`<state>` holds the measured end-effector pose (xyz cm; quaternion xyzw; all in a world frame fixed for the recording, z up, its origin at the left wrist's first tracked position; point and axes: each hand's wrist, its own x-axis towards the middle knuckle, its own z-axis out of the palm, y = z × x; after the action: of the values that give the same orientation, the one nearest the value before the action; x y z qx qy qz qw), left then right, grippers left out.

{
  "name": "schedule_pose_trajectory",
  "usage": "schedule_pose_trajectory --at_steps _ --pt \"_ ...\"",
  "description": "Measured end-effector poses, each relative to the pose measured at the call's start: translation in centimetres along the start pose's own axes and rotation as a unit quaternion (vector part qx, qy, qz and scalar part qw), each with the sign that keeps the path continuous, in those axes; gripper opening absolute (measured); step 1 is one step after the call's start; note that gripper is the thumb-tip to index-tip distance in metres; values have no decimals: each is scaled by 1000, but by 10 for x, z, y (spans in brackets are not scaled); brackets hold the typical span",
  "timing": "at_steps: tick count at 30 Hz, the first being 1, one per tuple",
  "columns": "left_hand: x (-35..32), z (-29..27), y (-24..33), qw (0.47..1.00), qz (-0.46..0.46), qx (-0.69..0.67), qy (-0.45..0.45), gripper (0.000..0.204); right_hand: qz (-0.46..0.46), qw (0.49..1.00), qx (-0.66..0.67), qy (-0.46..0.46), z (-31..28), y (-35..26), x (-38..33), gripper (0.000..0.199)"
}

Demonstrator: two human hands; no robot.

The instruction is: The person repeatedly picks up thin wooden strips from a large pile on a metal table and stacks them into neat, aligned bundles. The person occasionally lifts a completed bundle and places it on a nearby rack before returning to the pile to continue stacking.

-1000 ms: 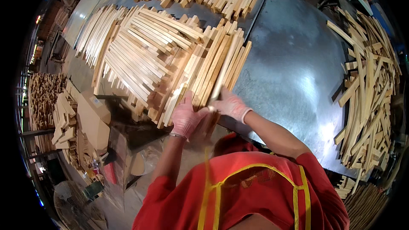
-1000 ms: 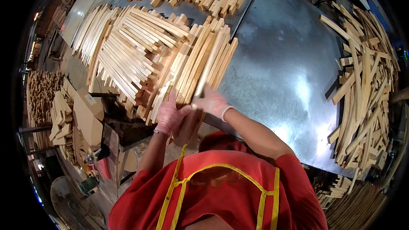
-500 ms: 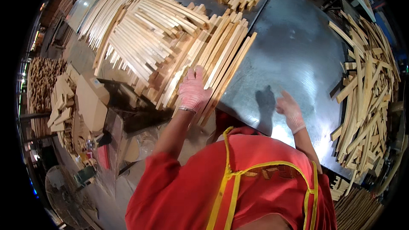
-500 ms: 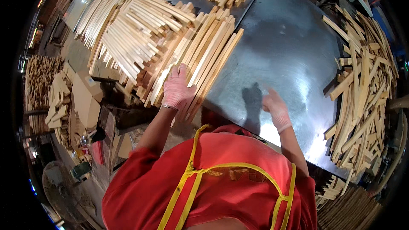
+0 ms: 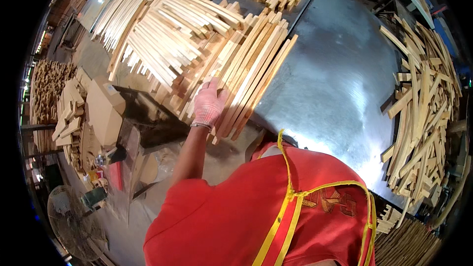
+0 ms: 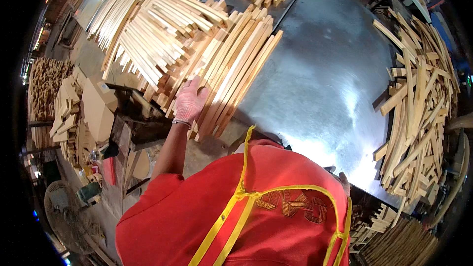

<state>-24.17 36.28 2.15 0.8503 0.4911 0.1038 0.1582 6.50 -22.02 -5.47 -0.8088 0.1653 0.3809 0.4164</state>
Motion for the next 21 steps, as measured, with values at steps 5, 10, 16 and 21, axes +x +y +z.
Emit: schedule_pose_trajectory --at_steps 5,10,16,21 --pt "12 8 64 988 131 65 45 65 -28 999 -6 32 -42 32 -6 64" --pt "-10 53 130 950 297 71 64 71 -104 994 -14 -34 -53 -66 -22 71" --pt "-62 139 167 918 393 52 -14 82 -188 944 -173 212 -189 -115 71 73" --pt "-98 174 226 880 420 110 -193 68 -132 871 -357 311 -259 -173 118 96"
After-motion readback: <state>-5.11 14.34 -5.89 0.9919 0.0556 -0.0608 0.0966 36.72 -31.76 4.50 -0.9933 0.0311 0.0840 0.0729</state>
